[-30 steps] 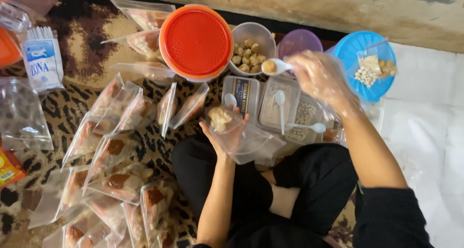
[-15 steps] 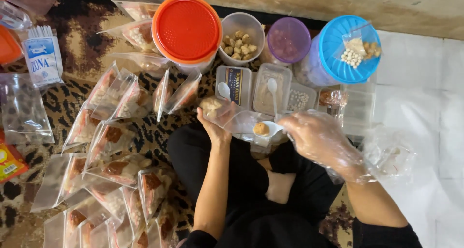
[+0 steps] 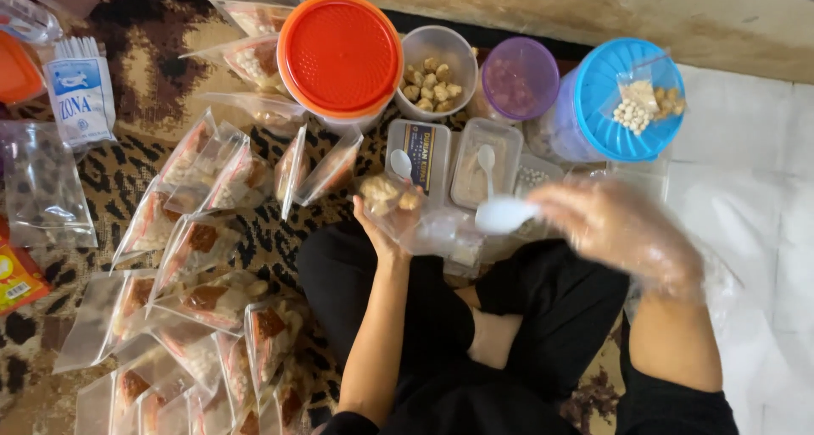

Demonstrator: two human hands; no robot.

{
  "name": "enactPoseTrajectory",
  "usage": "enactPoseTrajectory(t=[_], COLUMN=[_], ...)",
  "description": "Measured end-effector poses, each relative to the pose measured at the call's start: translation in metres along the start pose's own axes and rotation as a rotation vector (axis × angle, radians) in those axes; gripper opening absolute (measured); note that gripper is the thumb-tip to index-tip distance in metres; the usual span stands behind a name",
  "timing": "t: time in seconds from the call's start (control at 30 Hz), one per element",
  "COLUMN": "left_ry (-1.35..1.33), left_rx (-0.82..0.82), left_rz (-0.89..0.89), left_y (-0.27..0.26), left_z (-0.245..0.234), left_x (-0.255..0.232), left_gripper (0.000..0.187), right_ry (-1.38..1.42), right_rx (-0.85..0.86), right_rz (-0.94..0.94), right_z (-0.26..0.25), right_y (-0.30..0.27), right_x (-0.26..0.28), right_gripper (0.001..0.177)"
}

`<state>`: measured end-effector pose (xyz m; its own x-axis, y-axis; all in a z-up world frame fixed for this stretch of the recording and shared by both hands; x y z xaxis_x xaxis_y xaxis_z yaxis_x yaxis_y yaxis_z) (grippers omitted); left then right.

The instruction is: Manually portioning and packaging various snacks into small plastic bags from larger containers.

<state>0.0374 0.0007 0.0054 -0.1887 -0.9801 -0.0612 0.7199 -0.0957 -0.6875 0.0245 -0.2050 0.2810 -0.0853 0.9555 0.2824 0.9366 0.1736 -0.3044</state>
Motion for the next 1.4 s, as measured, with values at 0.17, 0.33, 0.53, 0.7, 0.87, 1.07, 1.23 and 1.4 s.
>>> enactPoseTrajectory(t=[0.17, 0.33, 0.53, 0.7, 0.87, 1.07, 1.23, 1.4], left_ry=[-0.037, -0.013, 0.011, 0.038, 0.111, 0.093, 0.088, 0.098], left_rx=[-0.135, -0.104, -0.135, -0.175, -0.148, -0.171, -0.123, -0.140], left_rz=[-0.038, -0.054, -0.037, -0.019, -0.012, -0.011, -0.004, -0.007], left_y=[0.016, 0.025, 0.038, 0.041, 0.039, 0.040, 0.037, 0.037], left_z=[-0.008, -0.008, -0.012, -0.010, -0.004, -0.005, -0.003, -0.004], left_x=[0.014, 0.016, 0.018, 0.022, 0.023, 0.024, 0.024, 0.023], left_gripper=[0.068, 0.078, 0.083, 0.082, 0.083, 0.086, 0.086, 0.086], right_ry=[-0.220, -0.934, -0.575, -0.789, -0.660, -0.576, -0.519, -0.362], right_rx=[-0.561, -0.916, -0.711, -0.780, -0.461, -0.472, -0.418, -0.412], right_rz=[-0.173, -0.103, -0.284, -0.492, -0.219, -0.198, -0.186, -0.193], right_z=[0.041, 0.155, 0.212, 0.227, 0.148, 0.143, 0.187, 0.222], right_y=[0.115, 0.257, 0.353, 0.351, 0.356, 0.327, 0.338, 0.361], right_x=[-0.071, -0.103, -0.114, -0.102, -0.092, -0.076, -0.088, -0.088], right_gripper=[0.010, 0.012, 0.018, 0.020, 0.013, 0.011, 0.014, 0.027])
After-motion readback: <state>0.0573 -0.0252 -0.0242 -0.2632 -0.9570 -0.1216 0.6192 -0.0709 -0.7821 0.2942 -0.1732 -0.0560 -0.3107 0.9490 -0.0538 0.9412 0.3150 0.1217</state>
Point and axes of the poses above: each hand's wrist, its own y-axis towards the middle knuckle, its own z-axis out of the palm, x = y × z, the point moved 5 cm from there along y, towards the middle knuckle, and after that the axes turned 11 degrees about -x, right-handed, at the moved point
